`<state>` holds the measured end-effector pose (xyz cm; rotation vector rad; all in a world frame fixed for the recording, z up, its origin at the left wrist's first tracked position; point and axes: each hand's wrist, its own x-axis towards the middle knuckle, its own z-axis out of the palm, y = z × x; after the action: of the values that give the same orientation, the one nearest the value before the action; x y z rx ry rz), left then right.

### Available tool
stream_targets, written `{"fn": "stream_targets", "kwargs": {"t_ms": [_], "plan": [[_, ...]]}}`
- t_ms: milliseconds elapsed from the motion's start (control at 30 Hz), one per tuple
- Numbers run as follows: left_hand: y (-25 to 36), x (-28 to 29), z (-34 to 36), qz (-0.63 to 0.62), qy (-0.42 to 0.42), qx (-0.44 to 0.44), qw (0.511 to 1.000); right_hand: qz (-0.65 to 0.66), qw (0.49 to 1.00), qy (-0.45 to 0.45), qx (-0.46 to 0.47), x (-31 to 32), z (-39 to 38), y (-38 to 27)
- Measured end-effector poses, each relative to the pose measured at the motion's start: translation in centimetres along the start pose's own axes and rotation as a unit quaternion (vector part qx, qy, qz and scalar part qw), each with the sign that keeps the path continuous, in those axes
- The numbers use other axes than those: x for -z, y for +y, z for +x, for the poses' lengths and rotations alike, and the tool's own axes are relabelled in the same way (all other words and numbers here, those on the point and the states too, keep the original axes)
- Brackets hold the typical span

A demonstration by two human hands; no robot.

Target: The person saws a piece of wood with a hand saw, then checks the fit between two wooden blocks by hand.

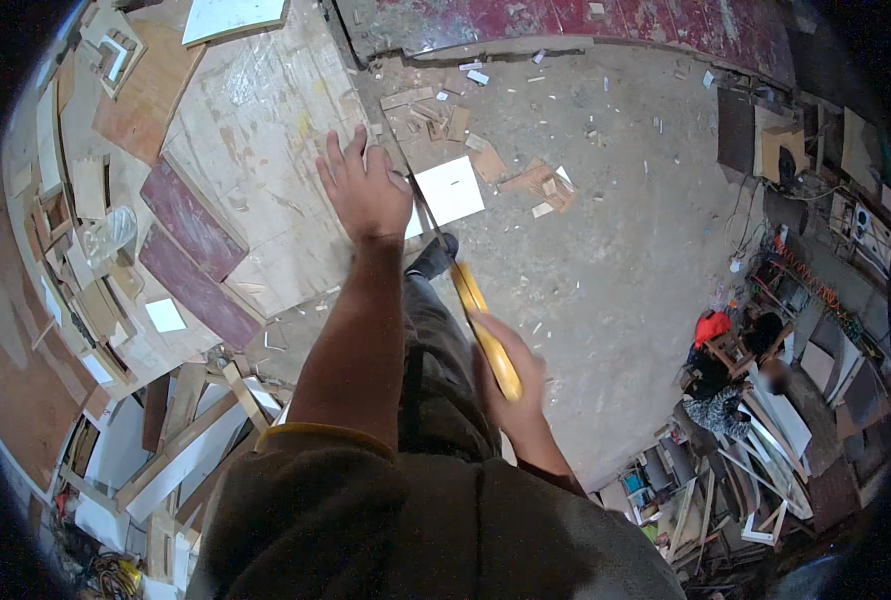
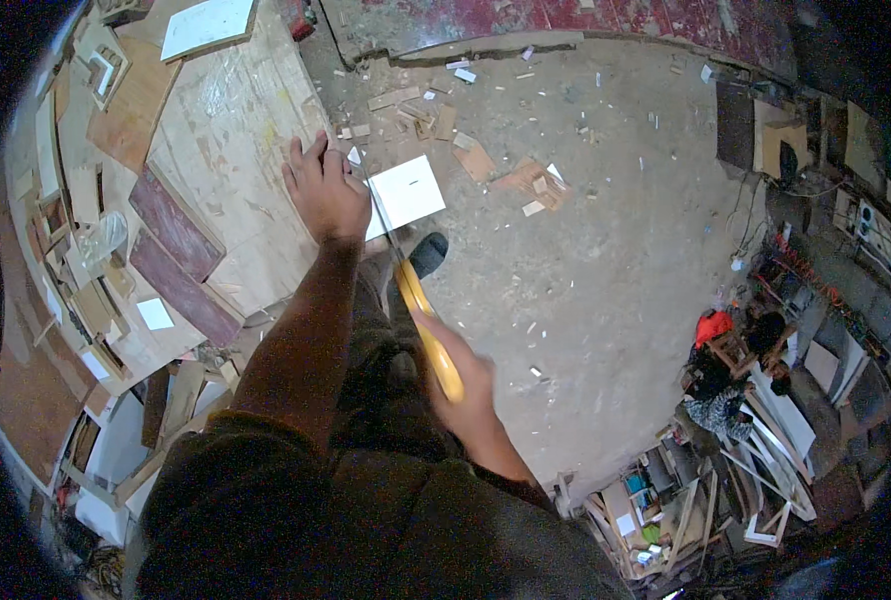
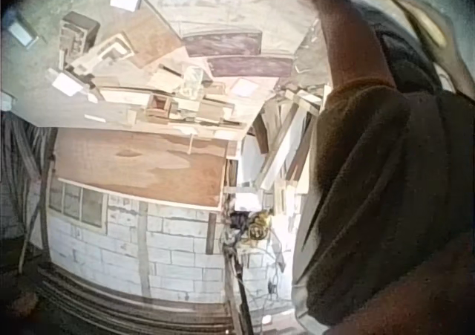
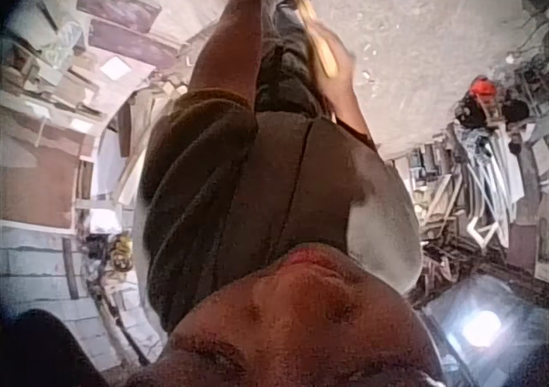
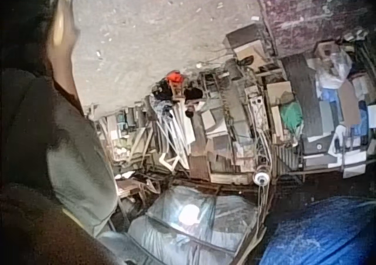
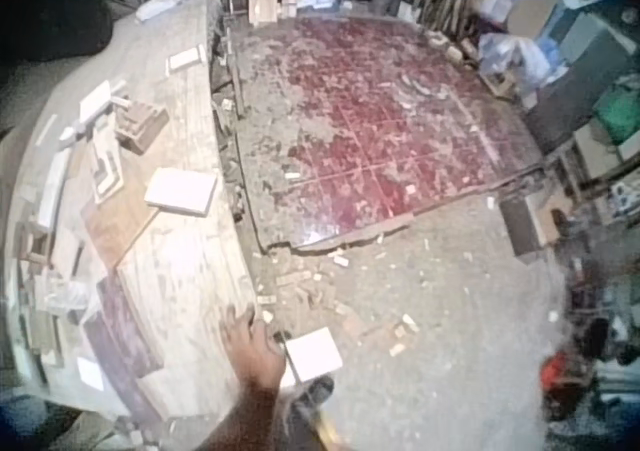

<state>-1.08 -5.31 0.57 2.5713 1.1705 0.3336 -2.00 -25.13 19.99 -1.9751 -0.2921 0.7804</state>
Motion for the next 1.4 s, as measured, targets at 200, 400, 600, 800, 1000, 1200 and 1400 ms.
{"fn": "stream_targets", "kwargs": {"t_ms": [200, 400, 600, 800, 1000, 1200, 1400], "plan": [[-0.2, 0.2, 0.4, -0.001, 0.013, -0.009, 1.0, -0.024, 1.0, -0.007, -0.009, 1.8, -0.9, -2.5], [-0.2, 0.1, 0.2, 0.008, 0.023, -0.006, 1.0, -0.032, 0.999, -0.03, 0.024, 2.9, -2.2, -0.3], [-0.2, -0.5, -0.3, 0.013, 0.028, -0.011, 0.999, 0.02, 0.994, -0.059, -0.085, 1.8, -1.8, 0.9], [-0.5, -0.6, 0.1, -0.004, 0.05, -0.016, 0.999, 0.063, 0.996, -0.042, -0.055, 1.1, 1.5, 1.7], [0.3, -0.2, 0.6, 0.002, 0.034, -0.015, 0.999, 0.004, 1.0, -0.004, -0.012, 0.8, -0.7, 2.4], [-0.7, -0.1, -0.1, 0.003, 0.034, -0.022, 0.999, -0.009, 1.0, 0.001, -0.014, 1.5, -2.0, 0.4], [0.3, -0.5, 0.6, -0.002, 0.029, -0.028, 0.999, 0.028, 0.999, -0.025, -0.02, 0.1, 2.4, 1.7]]}}
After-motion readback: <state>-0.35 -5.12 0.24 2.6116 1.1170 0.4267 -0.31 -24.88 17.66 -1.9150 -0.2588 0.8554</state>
